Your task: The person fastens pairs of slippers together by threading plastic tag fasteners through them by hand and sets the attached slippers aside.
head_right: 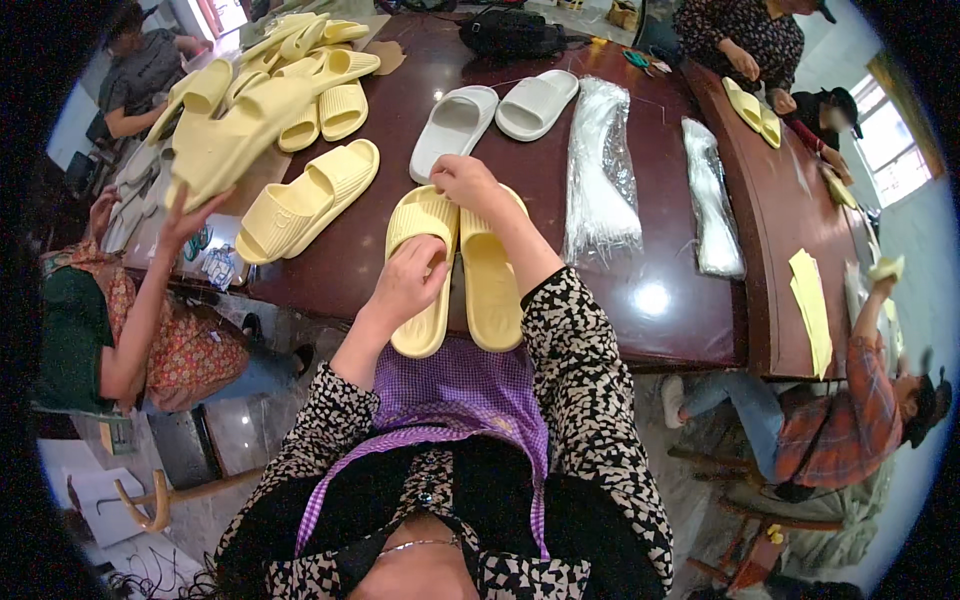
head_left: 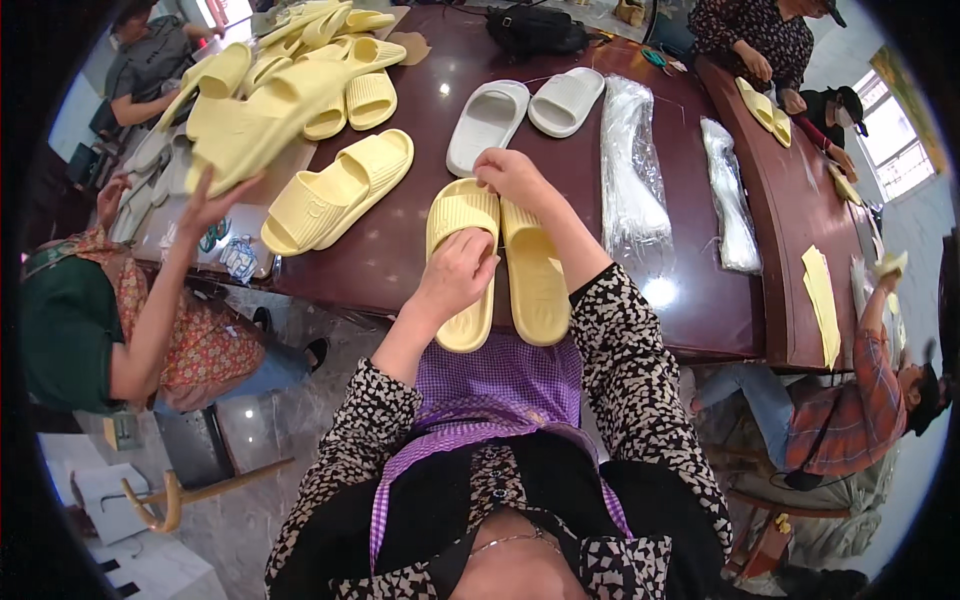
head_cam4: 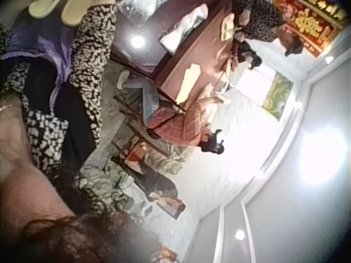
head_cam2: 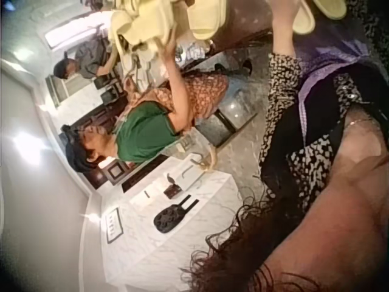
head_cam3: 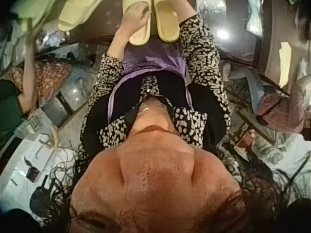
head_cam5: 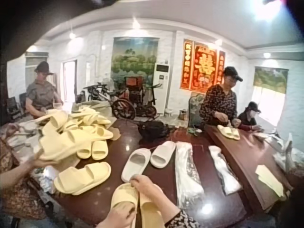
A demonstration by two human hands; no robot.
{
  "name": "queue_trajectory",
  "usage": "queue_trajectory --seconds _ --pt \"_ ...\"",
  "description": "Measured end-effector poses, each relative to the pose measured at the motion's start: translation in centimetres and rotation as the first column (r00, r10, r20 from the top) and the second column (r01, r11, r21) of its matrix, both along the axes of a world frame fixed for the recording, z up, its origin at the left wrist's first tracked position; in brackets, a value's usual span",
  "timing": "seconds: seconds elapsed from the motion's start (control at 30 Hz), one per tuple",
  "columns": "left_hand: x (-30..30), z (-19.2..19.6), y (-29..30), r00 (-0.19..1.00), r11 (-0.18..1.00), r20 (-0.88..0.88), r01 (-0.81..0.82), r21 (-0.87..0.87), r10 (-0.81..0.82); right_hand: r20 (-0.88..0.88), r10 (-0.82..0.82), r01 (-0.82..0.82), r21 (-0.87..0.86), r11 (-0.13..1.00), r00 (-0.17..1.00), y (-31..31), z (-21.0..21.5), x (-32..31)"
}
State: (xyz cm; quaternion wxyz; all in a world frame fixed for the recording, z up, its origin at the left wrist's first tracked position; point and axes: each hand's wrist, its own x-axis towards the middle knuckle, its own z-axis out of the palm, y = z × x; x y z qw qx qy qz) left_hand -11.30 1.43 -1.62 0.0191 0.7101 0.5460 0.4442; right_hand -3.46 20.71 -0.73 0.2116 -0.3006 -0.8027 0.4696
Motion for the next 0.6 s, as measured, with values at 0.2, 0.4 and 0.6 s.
queue_trajectory --seconds 0.2,0.4,0.6 --pt "0.6 1.0 -0.1 0.999 0.997 0.051 0.019 -0.070 -0.015 0.188 0.175 -0.206 0.162 0.965 0.966 -1.2 1.7 -2.1" --pt "1.7 0.5 -0.2 0.998 0.991 0.055 0.039 -0.126 -0.032 0.110 0.185 -0.195 0.088 0.977 0.977 -1.5 -0.8 -2.8" --pt "1.3 0.6 -0.5 0.999 0.989 -0.001 0.041 -0.140 -0.042 0.143 0.158 -0.163 0.024 0.986 0.977 -1.6 -0.4 -3.6"
